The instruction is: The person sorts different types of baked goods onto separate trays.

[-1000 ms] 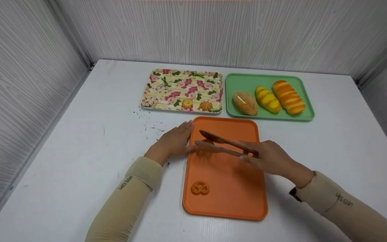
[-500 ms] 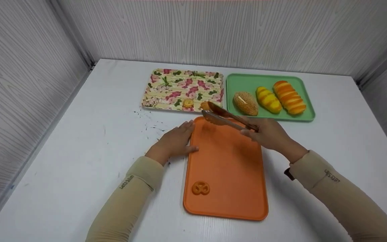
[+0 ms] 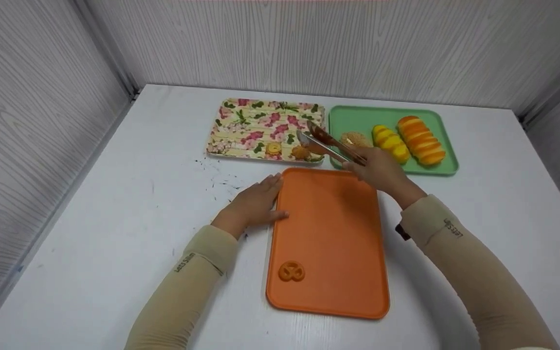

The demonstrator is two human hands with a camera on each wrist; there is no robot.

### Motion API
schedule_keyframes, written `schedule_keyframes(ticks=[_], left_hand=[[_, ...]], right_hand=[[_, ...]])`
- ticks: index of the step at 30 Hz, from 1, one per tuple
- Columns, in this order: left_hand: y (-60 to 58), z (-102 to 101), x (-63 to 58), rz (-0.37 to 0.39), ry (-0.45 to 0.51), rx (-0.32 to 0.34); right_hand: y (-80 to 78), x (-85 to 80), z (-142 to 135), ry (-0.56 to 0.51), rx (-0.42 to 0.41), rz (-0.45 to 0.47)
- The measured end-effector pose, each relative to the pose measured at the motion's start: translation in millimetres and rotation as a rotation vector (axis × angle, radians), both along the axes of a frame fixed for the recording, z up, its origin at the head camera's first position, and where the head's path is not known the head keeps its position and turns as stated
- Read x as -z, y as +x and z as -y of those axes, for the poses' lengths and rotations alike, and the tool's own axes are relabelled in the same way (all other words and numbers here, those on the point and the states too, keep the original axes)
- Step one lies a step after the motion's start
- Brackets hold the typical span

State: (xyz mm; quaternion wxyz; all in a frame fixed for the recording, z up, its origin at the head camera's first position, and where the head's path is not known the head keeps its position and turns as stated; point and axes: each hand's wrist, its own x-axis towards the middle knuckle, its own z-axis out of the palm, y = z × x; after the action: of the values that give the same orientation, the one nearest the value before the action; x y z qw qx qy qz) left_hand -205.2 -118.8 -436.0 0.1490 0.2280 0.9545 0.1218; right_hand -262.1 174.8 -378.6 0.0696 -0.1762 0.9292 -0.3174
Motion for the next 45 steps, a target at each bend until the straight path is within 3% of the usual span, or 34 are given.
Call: schedule_keyframes(ticks=[6, 21, 45], left_hand=[[1.2, 0, -1.9, 0.014, 0.011, -0.005], [-0.3, 0, 0.1, 0.007, 0.014, 0.002], [-0.6, 0, 0.7, 0.019, 0.015, -0.011]], right_hand=[[-13.8, 4.3, 8, 0.073, 0.051, -0.058], [-34.2, 14.5, 23, 0.149, 0.127, -0.039], [-38.4, 19.0, 25, 0.207, 0.070, -0.019]])
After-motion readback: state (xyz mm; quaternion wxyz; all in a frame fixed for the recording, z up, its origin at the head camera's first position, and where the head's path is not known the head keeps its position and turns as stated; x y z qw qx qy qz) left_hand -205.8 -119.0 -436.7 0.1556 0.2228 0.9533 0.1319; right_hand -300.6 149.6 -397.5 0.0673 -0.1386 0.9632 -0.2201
